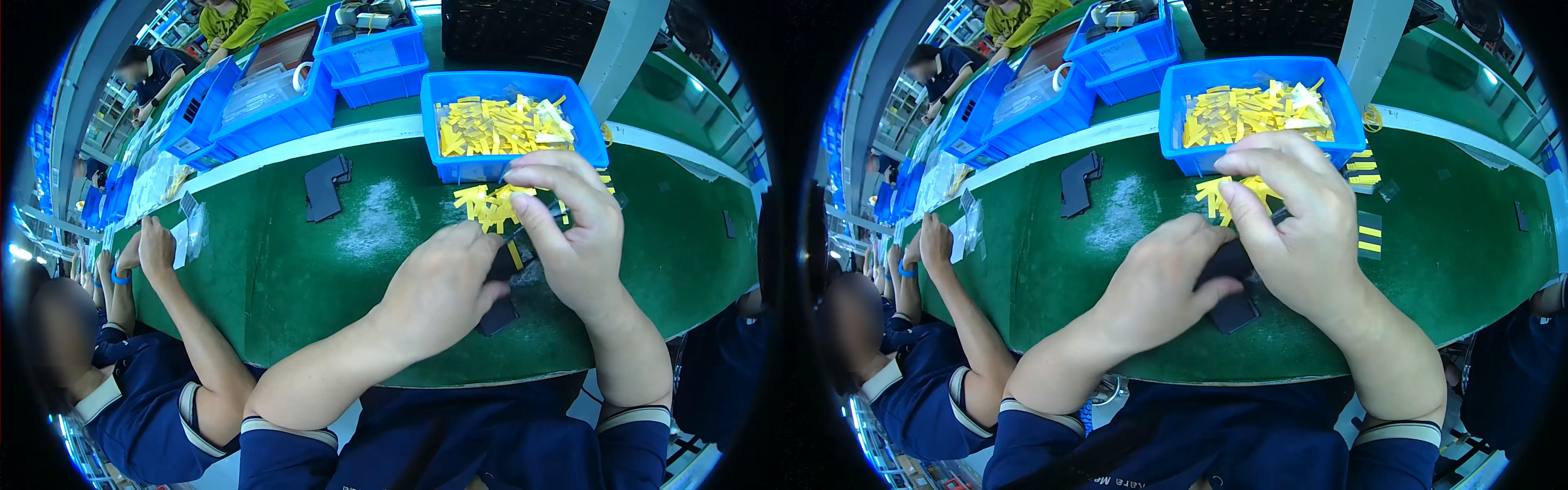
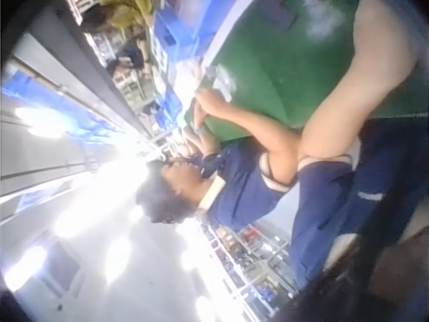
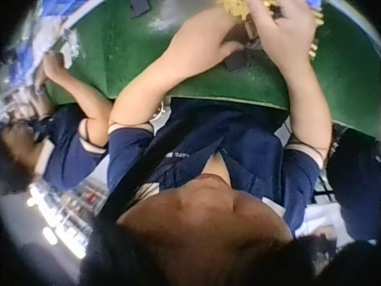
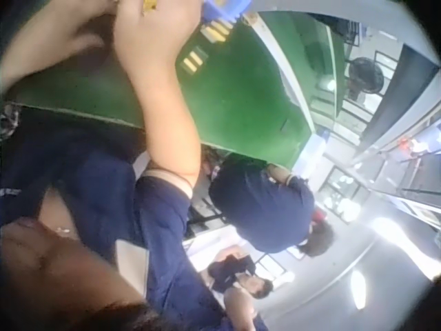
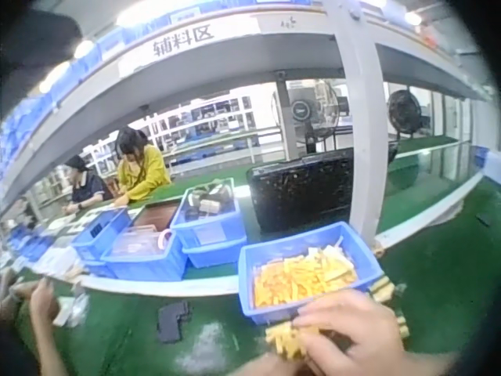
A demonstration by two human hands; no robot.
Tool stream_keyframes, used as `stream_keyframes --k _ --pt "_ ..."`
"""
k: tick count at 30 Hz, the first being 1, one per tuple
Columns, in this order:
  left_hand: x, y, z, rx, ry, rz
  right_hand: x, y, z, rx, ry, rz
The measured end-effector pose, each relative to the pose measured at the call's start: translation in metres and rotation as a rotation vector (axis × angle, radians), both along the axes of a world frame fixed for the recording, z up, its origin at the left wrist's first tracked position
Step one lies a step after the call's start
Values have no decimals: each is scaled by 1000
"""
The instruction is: The person applies small yellow adhesive strips to the edges of black rectangular electronic components. They pick up the components, align the strips, and press them down, repeating the process for multiple units on a green workbench.
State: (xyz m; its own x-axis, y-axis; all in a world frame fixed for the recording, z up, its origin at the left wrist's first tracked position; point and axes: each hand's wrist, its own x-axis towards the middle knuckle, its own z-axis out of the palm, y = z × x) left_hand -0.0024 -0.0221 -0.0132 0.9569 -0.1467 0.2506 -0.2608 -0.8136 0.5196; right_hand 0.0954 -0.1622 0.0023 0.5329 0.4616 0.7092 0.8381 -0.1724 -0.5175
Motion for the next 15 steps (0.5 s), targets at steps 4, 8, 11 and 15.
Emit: stream_keyframes --k 4,8,11,15 --pt "2 12 -2 -563 170 105 0 0 4 103 -104 -49" --pt "5 22 0 -864 225 131 1 0 6 61 -131 -122" --pt "1 20 7 -887 223 119 4 -1 1 28 -128 -97" --pt "1 21 7 -808 168 74 4 0 0 67 -83 -98"
